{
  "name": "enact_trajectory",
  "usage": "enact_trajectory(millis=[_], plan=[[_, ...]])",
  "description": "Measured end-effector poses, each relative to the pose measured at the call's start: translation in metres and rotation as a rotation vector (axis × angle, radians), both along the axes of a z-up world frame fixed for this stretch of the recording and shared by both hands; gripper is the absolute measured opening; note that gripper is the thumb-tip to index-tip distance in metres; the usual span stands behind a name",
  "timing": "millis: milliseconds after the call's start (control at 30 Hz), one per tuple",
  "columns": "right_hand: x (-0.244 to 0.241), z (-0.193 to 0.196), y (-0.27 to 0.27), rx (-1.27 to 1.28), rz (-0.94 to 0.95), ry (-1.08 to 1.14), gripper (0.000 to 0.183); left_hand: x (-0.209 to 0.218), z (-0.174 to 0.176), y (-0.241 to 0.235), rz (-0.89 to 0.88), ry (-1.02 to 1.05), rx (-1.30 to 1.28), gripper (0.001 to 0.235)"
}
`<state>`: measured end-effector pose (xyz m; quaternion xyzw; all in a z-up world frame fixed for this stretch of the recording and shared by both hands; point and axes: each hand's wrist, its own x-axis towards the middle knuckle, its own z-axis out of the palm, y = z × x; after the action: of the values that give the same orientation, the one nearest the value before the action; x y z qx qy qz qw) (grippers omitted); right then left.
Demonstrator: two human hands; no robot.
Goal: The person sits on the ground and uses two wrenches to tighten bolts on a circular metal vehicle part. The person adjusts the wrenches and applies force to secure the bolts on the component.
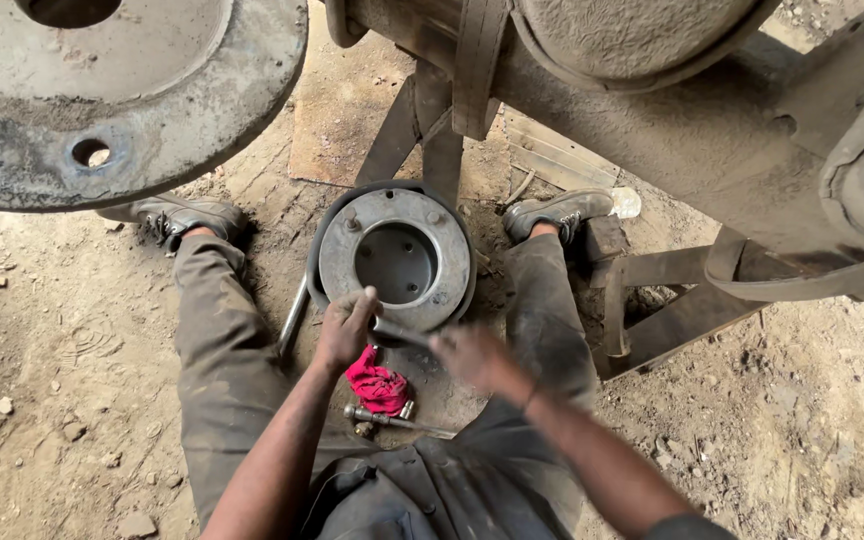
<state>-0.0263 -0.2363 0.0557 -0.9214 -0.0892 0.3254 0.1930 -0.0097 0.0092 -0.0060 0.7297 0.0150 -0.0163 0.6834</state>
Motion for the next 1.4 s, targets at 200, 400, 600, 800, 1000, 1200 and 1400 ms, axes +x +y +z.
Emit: enact_trajectory(millis=[200, 400, 600, 800, 1000, 1200, 1400], plan=[[0.081, 0.061, 0.004, -0.048, 0.355, -0.421, 0.057, 0.003, -0.005, -0.009, 0.120, 0.032, -0.104, 0.052], [0.010, 0.018, 0.004, 0.180, 0.020, -0.081, 0.044, 0.009, -0.014, -0.003, 0.077, 0.049, -0.023, 0.053], [-0.079, -0.025, 0.037, 0.517, -0.122, -0.482, 0.037, 0.014, -0.015, 0.004, 0.040, 0.059, -0.061, 0.050], [-0.009, 0.027, 0.010, 0.001, 0.017, -0.110, 0.044, -0.004, 0.001, -0.003, 0.017, -0.034, -0.103, 0.040], [0.060, 0.024, -0.009, 0.131, 0.271, -0.464, 0.041, 0.006, -0.011, -0.009, 0.079, -0.007, -0.101, 0.049], [-0.073, -0.020, 0.040, 0.419, -0.257, -0.209, 0.029, 0.015, -0.012, 0.001, -0.014, 0.144, -0.081, 0.048], [-0.060, -0.002, 0.028, 0.584, -0.134, -0.316, 0.034, 0.008, -0.004, 0.004, -0.073, 0.004, -0.175, 0.045]])
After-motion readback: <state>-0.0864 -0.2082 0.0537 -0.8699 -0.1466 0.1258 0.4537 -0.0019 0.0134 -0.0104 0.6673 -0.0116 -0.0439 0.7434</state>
